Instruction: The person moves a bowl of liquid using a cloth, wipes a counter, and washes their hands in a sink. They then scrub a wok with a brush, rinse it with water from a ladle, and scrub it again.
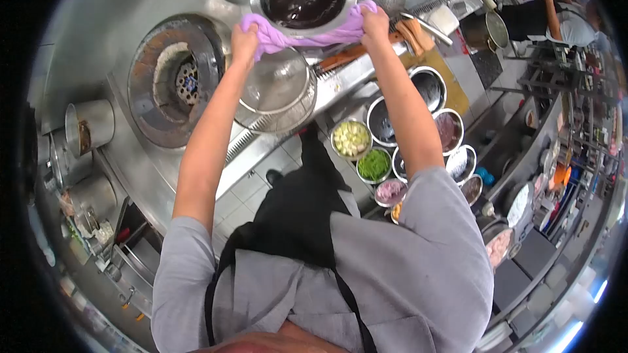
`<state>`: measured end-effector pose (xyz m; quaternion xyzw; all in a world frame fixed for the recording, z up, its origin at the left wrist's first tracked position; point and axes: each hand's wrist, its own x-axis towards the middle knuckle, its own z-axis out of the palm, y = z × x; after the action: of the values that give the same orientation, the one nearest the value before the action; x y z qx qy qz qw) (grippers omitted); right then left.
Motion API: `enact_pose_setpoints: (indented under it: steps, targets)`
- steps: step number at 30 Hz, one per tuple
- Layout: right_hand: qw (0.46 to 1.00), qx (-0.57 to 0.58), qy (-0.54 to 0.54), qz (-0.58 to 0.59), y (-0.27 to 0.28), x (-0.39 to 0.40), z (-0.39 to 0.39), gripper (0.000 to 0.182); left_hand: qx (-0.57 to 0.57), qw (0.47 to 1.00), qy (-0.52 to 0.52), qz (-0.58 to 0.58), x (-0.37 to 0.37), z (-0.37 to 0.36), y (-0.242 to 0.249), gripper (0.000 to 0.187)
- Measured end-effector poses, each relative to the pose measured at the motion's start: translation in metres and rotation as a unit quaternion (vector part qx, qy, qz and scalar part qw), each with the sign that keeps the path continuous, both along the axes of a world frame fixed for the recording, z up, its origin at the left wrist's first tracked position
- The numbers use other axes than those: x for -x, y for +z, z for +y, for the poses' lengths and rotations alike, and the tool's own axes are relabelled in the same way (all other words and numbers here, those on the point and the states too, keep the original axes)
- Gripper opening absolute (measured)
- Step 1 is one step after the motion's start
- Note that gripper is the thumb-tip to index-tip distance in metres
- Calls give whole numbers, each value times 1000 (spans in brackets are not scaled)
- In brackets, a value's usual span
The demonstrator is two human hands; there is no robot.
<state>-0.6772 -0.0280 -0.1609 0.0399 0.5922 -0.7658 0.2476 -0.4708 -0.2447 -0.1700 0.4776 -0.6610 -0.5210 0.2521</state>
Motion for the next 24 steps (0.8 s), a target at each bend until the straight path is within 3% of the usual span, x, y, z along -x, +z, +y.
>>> enact_pose_setpoints:
  steps: [4,5,6,7,9,11,13,15,17,18,19,21,22,24]
  targets:
    - [994,79,73,-7,65,-91,-13,24,37,991,-87,96,-40,53,74,32]
    - [989,86,118,8,90,-116,-20,25,206,953,-202,94,-52,60,95,36]
    - [980,111,160,44,103,-135,-27,30,369,873,-306,93,-62,68,112,39]
    - [976,16,197,94,125,-155,-32,36,368,871,-309,101,-74,74,123,39]
    - [947,48,301,103,138,-178,-37,39,96,933,-321,129,-102,78,138,48]
    - [903,93,400,127,155,-195,-27,39,135,940,-293,109,-133,77,145,45]
    - [895,143,416,74,166,-207,-13,42,129,951,-268,88,-166,82,158,36]
    - [862,4,504,51,155,-187,15,47,190,953,-235,28,-205,91,169,34]
    - [773,-170,598,122,119,-131,27,52,214,957,-190,46,-245,93,174,32]
    - [666,-316,597,317,76,-100,31,58,213,962,-168,37,-265,97,181,32]
    - [516,-435,550,492,26,-71,34,66,212,965,-148,26,-286,101,190,32]
    - [352,-477,466,657,-35,-27,42,80,248,963,-97,-46,-329,111,199,31]
    - [352,-467,470,661,-38,-17,34,80,224,970,-72,-58,-351,116,202,31]
    - [305,-529,616,498,-36,-3,22,82,216,972,-21,-87,-387,125,210,31]
